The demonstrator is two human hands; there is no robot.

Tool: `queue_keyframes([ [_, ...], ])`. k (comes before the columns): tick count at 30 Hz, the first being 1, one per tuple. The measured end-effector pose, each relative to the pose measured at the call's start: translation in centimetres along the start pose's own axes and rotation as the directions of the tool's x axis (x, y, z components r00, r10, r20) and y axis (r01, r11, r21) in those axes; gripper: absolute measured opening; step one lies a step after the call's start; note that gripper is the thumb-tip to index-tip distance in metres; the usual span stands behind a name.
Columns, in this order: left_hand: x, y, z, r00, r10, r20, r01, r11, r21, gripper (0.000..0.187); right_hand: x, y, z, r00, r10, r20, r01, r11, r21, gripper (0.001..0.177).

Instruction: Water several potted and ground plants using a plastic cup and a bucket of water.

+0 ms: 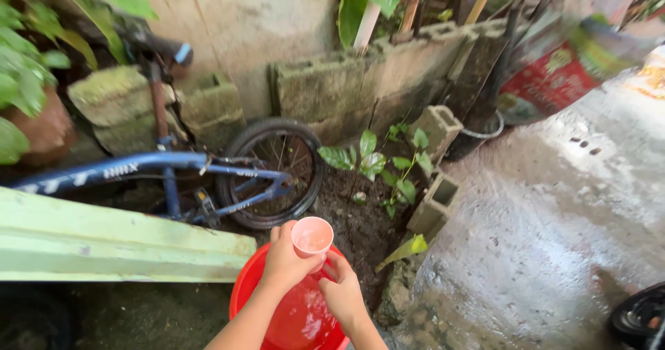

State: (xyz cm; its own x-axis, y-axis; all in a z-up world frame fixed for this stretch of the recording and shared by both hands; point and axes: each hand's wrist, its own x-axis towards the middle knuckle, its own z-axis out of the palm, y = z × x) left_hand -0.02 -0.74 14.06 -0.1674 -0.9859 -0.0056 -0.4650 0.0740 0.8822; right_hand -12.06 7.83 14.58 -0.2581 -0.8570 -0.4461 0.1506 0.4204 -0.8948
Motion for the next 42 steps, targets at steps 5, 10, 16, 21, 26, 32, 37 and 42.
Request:
queue_keyframes([
  [5, 0.0, 7.9, -4.8, 0.991, 0.11, -0.078, -0.112, 0.993, -0.024, 0.077, -3.8, -7.5, 0.4, 0.996, -0.091, 0.007, 0.09, 0.996, 0.009, 0.066],
  [10, -0.1, 15.6, -10.5, 0.992, 0.103, -0.072, -0.104, 0.995, -0.009, 0.075, -6.8, -15.1, 1.3, 0.958, -0.28, 0.054, 0.281, 0.96, 0.001, 0.067],
  [16, -0.7, 24.6, -17.4, 0.995, 0.053, -0.082, -0.053, 0.999, 0.001, 0.082, -11.4, -23.7, 2.8, 0.958, -0.282, 0.042, 0.285, 0.955, -0.084, 0.065],
  [21, -1.4, 29.8, -22.7, 0.985, 0.121, -0.126, -0.122, 0.992, -0.004, 0.082, -15.3, -30.2, 4.5, 0.936, -0.349, 0.047, 0.351, 0.923, -0.16, 0.065],
  [26, -2.8, 35.1, -28.6, 0.989, 0.098, -0.114, -0.103, 0.994, -0.038, 0.083, -18.6, -35.9, 6.9, 0.908, -0.417, 0.041, 0.418, 0.89, -0.183, 0.067],
  [32, -3.2, 37.8, -33.9, 0.957, 0.211, -0.198, -0.219, 0.976, -0.015, 0.081, -21.2, -40.4, 9.7, 0.893, -0.444, 0.081, 0.451, 0.873, -0.187, 0.076],
  [37, -4.1, 39.8, -37.7, 0.943, 0.235, -0.235, -0.239, 0.971, 0.012, 0.08, -22.9, -42.9, 11.2, 0.837, -0.532, 0.13, 0.548, 0.809, -0.212, 0.078],
  [42, -5.9, 41.9, -41.1, 0.926, 0.248, -0.284, -0.273, 0.961, -0.051, 0.083, -25.1, -45.9, 13.2, 0.796, -0.564, 0.221, 0.606, 0.738, -0.297, 0.082],
])
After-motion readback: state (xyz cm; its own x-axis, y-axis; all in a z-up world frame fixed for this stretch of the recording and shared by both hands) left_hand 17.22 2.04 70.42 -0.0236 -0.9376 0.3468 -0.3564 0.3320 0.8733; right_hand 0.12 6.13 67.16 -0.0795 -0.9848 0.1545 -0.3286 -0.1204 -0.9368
